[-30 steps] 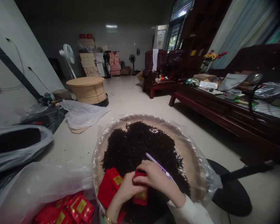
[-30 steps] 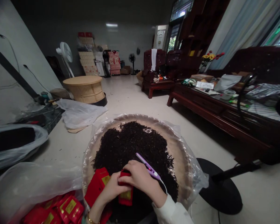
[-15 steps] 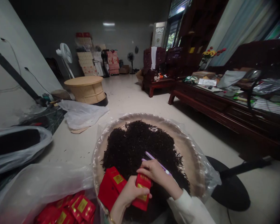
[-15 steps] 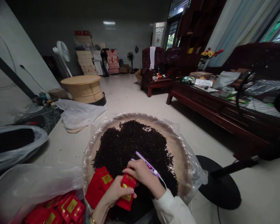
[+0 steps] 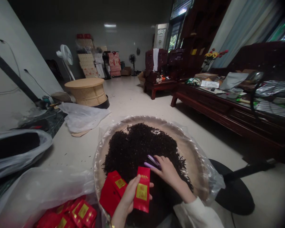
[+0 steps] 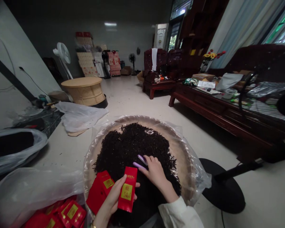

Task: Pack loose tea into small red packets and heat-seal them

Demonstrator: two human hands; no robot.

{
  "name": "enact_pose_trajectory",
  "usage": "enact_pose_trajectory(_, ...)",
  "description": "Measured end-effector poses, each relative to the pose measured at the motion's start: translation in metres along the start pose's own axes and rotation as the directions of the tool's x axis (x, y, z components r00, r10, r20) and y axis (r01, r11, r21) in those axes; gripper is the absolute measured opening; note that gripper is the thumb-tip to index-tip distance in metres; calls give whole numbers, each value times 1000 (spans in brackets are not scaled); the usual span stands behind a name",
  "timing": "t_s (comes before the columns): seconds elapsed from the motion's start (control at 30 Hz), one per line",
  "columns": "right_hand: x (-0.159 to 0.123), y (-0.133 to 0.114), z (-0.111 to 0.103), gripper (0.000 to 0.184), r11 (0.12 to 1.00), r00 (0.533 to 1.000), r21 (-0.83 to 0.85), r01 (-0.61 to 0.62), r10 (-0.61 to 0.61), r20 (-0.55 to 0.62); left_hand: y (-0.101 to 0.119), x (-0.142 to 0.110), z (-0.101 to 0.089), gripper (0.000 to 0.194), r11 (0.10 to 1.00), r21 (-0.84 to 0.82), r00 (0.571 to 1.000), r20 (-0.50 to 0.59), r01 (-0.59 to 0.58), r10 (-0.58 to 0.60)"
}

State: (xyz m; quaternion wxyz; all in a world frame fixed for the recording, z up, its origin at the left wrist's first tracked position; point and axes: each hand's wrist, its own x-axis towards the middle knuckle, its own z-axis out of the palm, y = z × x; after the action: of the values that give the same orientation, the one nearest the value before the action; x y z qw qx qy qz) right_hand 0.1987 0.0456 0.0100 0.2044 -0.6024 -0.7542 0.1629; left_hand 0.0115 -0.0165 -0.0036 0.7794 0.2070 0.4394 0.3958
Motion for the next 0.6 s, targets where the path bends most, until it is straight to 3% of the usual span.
enact_pose_trajectory(0.07, -8, 8, 5, 54, 997, 997, -82, -15, 20, 69, 2, 0, -2, 58, 999, -3, 999, -23, -32, 32)
enact_pose_trajectory(0.17, -16, 13, 14, 51, 998, 996, -52, -30, 35, 83, 4, -2, -3, 58, 994, 53, 995, -16, -96, 97)
enact_pose_trajectory(0.27, -14, 15, 16, 47, 996, 999, 89, -27, 24, 36, 6, -6, -3, 58, 986, 107, 991, -30, -128, 132)
enact_pose_trajectory(0.37, -7, 16, 4, 47, 953, 999, 299, -47, 41, 26, 8, -8, -3, 59, 983, 123, 989, -51, -134, 141)
enact_pose_trajectory(0.47, -1, 11, -19, 50, 889, 985, 452, -73, -7, 173, 8, -7, -4, 58, 980, 145, 988, -46, -138, 146)
enact_pose_trajectory(0.6, 1, -9, -44, 48, 887, 902, 462, -26, -179, 394, 0, -2, -4, 59, 970, 190, 987, -17, -155, 161)
